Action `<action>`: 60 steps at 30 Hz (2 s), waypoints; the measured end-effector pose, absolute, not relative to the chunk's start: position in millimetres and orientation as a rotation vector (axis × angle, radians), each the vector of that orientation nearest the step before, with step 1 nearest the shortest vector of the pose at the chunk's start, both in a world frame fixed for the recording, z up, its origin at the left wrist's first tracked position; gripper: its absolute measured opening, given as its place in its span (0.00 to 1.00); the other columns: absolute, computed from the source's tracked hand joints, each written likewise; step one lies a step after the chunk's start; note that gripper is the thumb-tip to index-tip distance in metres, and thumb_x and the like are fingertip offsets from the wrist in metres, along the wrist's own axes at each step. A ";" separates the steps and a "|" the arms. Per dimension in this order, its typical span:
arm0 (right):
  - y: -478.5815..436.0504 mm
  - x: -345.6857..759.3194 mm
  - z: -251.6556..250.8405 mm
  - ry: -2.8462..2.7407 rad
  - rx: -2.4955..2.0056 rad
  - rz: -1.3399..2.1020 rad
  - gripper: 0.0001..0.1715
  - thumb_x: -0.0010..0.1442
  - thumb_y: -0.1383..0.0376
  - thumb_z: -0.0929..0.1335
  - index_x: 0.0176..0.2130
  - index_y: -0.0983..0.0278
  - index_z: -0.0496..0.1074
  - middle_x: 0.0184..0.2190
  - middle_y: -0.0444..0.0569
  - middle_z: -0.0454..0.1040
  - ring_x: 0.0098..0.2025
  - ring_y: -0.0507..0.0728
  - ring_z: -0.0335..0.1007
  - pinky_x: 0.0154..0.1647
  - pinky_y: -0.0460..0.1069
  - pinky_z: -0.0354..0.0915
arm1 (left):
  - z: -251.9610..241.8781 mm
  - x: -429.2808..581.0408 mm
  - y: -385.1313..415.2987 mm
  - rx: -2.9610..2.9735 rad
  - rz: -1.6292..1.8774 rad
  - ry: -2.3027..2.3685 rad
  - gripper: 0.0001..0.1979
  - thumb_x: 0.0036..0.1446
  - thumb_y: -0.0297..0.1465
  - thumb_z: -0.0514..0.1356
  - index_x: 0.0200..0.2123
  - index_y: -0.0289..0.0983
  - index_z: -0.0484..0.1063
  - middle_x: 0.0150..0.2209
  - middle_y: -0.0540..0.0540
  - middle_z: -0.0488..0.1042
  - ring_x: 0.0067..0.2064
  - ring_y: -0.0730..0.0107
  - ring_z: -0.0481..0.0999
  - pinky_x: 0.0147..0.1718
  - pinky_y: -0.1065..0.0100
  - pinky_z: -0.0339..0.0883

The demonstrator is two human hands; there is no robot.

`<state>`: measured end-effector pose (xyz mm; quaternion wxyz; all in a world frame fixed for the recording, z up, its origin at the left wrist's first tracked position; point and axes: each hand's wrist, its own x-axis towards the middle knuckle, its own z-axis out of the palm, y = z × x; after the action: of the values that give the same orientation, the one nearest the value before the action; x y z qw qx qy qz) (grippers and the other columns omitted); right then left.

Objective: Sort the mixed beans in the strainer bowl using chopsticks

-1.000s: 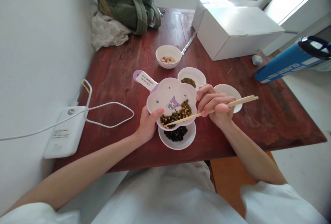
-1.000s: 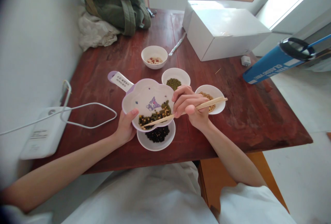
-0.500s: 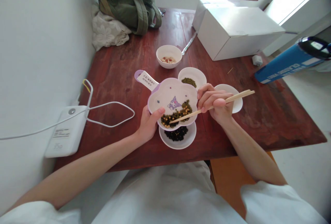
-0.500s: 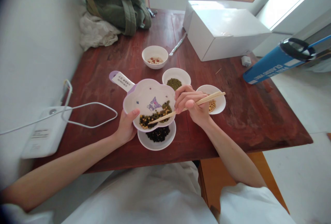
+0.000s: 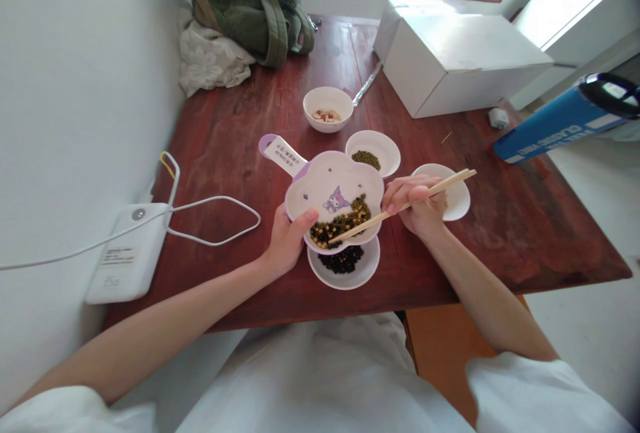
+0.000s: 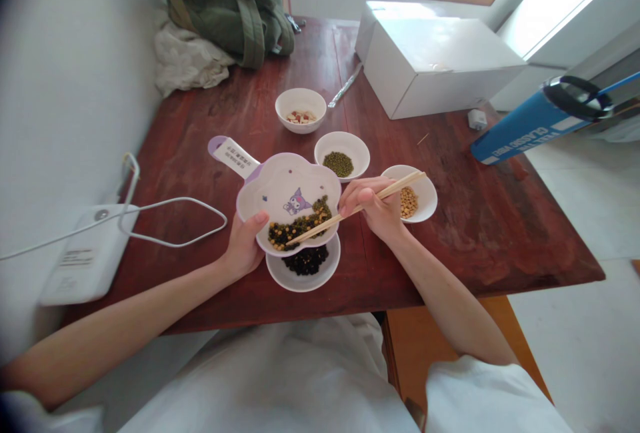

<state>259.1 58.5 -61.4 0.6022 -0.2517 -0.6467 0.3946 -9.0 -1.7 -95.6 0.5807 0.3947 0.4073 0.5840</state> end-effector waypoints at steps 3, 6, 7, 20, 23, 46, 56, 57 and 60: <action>57.5 258.6 -60.7 -1.492 -0.567 0.930 0.39 0.76 0.38 0.76 0.22 0.59 0.86 0.18 0.48 0.82 0.17 0.54 0.73 0.19 0.51 0.62 | -97.7 -9.8 -1.4 0.935 1.356 0.957 0.30 0.60 0.57 0.80 0.53 0.40 0.90 0.51 0.39 0.94 0.53 0.45 0.93 0.59 0.51 0.88; 55.9 257.1 -58.6 -1.487 -0.580 0.957 0.41 0.75 0.36 0.75 0.22 0.59 0.86 0.18 0.48 0.81 0.15 0.53 0.70 0.18 0.50 0.61 | -99.5 -10.2 -1.1 0.947 1.349 0.972 0.32 0.59 0.58 0.80 0.54 0.39 0.90 0.52 0.39 0.94 0.54 0.45 0.92 0.60 0.49 0.88; 55.4 256.2 -58.0 -1.476 -0.594 0.966 0.42 0.75 0.36 0.75 0.21 0.59 0.85 0.17 0.48 0.80 0.15 0.52 0.68 0.17 0.49 0.60 | -100.0 -10.2 -1.0 0.947 1.345 0.980 0.33 0.59 0.59 0.80 0.55 0.39 0.90 0.53 0.39 0.94 0.54 0.44 0.92 0.61 0.48 0.88; 54.1 246.5 -56.8 -1.345 -0.572 1.054 0.43 0.75 0.36 0.76 0.20 0.61 0.84 0.16 0.48 0.76 0.12 0.48 0.60 0.12 0.46 0.52 | -99.2 -10.1 -0.3 0.986 1.340 0.953 0.33 0.62 0.59 0.78 0.56 0.40 0.88 0.51 0.39 0.94 0.54 0.43 0.93 0.60 0.47 0.88; 55.7 247.5 -55.8 -1.348 -0.565 1.047 0.44 0.75 0.36 0.76 0.19 0.61 0.83 0.15 0.48 0.75 0.13 0.48 0.60 0.11 0.46 0.51 | -98.4 -9.7 -0.2 0.948 1.349 0.953 0.33 0.59 0.59 0.80 0.55 0.40 0.89 0.52 0.39 0.94 0.54 0.43 0.94 0.60 0.48 0.89; 53.6 242.1 -53.4 -1.279 -0.649 1.170 0.48 0.68 0.29 0.77 0.15 0.60 0.79 0.15 0.46 0.75 0.10 0.47 0.59 0.09 0.45 0.52 | -94.0 -5.5 2.0 0.907 1.370 0.931 0.35 0.57 0.60 0.82 0.52 0.38 0.90 0.50 0.37 0.95 0.54 0.38 0.95 0.58 0.45 0.91; 54.4 239.7 -48.7 -1.209 -0.641 1.097 0.47 0.67 0.29 0.78 0.16 0.59 0.77 0.14 0.44 0.71 0.11 0.47 0.57 0.08 0.44 0.48 | -88.1 -4.0 1.8 0.886 1.365 0.928 0.32 0.55 0.59 0.82 0.50 0.41 0.89 0.51 0.38 0.95 0.62 0.33 0.92 0.62 0.42 0.90; 54.0 239.8 -48.1 -1.198 -0.646 1.090 0.46 0.67 0.30 0.79 0.16 0.59 0.77 0.14 0.43 0.70 0.12 0.47 0.58 0.09 0.44 0.49 | -88.0 -4.1 1.9 0.891 1.359 0.927 0.32 0.56 0.60 0.82 0.50 0.41 0.89 0.51 0.38 0.95 0.63 0.32 0.92 0.62 0.41 0.90; 52.9 240.6 -47.9 -1.199 -0.640 1.089 0.45 0.69 0.32 0.79 0.16 0.59 0.77 0.14 0.43 0.69 0.13 0.48 0.60 0.10 0.45 0.51 | -88.0 -4.1 2.1 0.910 1.353 0.920 0.31 0.57 0.60 0.81 0.51 0.42 0.89 0.53 0.38 0.94 0.65 0.30 0.91 0.63 0.40 0.89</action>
<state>240.6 52.9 -47.9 0.6442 -0.2809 -0.5266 0.4782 -4.1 2.1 -88.0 0.5930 0.3915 0.3956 0.5819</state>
